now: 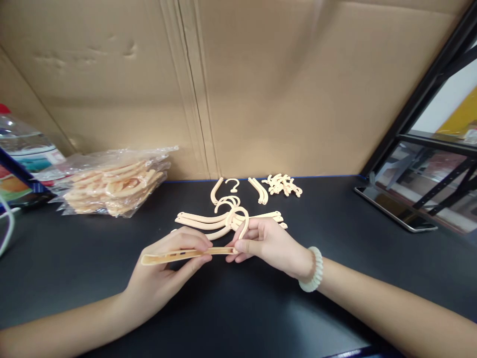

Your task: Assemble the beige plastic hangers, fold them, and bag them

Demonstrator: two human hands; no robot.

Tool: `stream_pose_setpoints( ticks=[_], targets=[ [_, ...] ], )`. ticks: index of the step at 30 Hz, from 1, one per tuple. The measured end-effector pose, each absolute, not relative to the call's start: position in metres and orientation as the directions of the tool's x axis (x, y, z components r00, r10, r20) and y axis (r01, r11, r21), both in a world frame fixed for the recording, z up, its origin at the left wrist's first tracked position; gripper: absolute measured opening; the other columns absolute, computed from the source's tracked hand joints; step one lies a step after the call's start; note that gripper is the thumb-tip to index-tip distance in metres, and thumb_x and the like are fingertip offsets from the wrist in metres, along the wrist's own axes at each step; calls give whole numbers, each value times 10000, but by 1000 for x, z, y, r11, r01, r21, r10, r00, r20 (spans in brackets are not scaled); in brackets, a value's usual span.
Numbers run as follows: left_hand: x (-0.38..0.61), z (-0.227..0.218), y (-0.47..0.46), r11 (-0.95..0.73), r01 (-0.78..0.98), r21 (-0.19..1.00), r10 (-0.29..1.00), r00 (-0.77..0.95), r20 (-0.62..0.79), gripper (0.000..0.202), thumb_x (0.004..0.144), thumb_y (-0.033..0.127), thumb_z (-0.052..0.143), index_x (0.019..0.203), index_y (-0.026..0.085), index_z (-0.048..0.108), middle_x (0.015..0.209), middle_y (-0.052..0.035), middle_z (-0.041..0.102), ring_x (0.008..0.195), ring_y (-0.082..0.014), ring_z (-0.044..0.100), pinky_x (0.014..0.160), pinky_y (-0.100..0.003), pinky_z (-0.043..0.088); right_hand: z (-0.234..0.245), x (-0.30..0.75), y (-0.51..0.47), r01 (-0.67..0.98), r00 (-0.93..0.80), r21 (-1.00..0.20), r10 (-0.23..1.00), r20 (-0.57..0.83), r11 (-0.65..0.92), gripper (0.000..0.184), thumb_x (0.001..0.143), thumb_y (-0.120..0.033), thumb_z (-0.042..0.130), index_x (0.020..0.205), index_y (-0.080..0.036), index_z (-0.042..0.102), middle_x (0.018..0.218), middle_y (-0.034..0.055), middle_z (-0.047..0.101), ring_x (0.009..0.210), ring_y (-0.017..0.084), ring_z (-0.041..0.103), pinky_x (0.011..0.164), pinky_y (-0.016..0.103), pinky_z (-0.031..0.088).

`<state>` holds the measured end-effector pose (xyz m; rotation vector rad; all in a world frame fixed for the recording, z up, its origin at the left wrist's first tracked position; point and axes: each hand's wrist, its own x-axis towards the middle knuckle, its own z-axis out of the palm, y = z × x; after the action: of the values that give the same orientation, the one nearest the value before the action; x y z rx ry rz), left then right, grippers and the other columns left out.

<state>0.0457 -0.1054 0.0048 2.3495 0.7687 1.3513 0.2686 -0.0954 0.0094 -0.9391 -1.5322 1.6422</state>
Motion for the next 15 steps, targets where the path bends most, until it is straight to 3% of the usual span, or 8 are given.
stream_pose_setpoints(
  ticks=[6, 15],
  targets=[
    [46, 4, -104, -780, 321, 538, 626, 426, 653, 112, 830, 94, 647, 860, 199, 624, 813, -2, 679, 747, -141, 658, 683, -240, 525, 3, 262, -99, 61, -386, -996, 922, 31, 59, 215, 792, -320, 715, 806, -141, 597, 729, 49, 708, 693, 168, 708, 652, 281, 568],
    [49, 7, -105, -752, 291, 591, 651, 467, 598, 101, 826, 92, 639, 822, 191, 659, 808, -11, 714, 732, -140, 687, 688, -223, 546, 0, 256, -103, 52, -338, -986, 932, 133, 159, 251, 788, -375, 707, 753, -174, 561, 674, 1, 633, 609, 150, 671, 591, 281, 538]
  ],
)
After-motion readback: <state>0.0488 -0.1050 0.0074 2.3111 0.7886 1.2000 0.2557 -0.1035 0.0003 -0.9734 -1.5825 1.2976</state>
